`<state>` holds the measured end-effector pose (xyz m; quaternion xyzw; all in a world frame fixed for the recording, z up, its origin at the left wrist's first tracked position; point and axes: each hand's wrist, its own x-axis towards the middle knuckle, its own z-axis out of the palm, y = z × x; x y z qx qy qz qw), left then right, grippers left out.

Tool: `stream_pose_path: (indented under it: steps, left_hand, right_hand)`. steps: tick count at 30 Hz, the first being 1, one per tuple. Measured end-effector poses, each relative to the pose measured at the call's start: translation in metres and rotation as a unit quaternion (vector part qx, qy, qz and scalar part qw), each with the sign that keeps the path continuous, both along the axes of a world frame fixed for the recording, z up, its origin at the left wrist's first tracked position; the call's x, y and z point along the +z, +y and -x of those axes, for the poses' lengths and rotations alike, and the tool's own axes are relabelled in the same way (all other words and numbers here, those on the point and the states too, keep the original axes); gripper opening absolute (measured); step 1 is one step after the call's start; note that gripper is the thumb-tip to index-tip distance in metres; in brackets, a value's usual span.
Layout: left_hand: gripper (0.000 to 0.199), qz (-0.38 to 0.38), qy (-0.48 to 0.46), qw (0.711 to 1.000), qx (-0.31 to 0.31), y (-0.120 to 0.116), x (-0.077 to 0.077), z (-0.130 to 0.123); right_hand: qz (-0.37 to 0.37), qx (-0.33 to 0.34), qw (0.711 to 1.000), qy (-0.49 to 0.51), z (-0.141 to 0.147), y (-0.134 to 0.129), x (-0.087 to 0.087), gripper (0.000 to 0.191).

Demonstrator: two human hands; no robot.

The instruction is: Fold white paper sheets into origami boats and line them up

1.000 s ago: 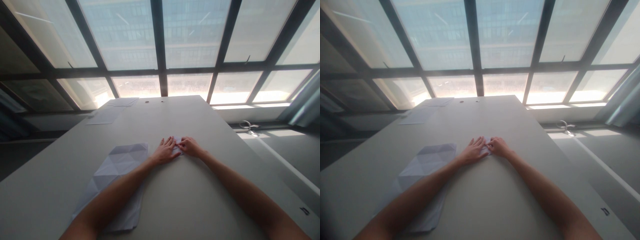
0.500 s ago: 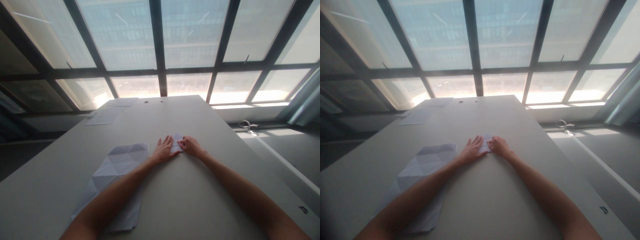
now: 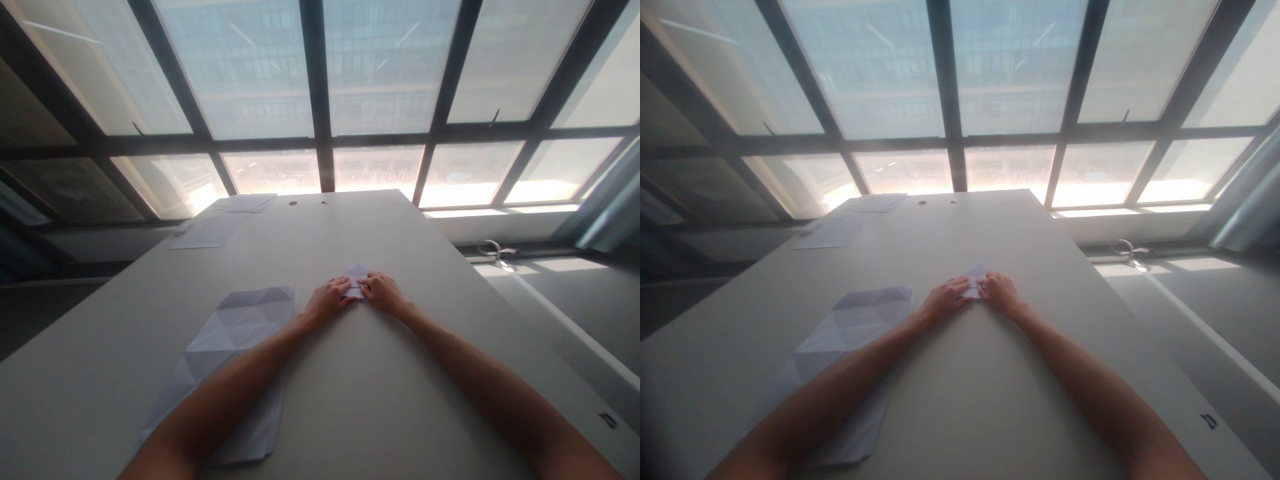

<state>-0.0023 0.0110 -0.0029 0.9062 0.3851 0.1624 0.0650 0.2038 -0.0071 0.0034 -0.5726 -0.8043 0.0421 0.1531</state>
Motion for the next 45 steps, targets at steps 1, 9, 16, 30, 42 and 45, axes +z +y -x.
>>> stream_pose_path:
  steps: [1,9,16,30,42,45]
  left_hand:
    - [0.042,0.002,-0.006,1.000,0.004,0.000,0.001,0.000]
    - [0.038,0.004,-0.044,0.999,0.008,-0.004,0.007,-0.001]
    - [0.034,0.028,-0.066,0.997,0.031,-0.001,0.008,0.001]
    - [0.035,0.023,-0.171,0.982,0.072,0.017,-0.003,0.005]
    - [0.028,-0.026,-0.072,0.988,0.138,0.019,-0.010,0.008]
    - [0.035,-0.029,-0.044,0.995,0.083,0.017,-0.006,0.007]
  right_hand:
    - [-0.002,0.002,1.000,0.002,0.000,0.000,0.000,0.031]
    - [-0.015,0.038,0.999,0.007,-0.003,-0.003,0.006,0.047]
    - [-0.015,0.141,0.988,0.059,-0.024,0.005,0.008,0.028]
    - [-0.020,-0.001,0.997,0.076,-0.041,0.018,-0.002,0.032]
    - [-0.044,-0.074,0.996,0.029,-0.032,0.014,0.001,0.037]
    - [-0.080,-0.101,0.992,0.006,-0.024,0.010,0.002,0.038]
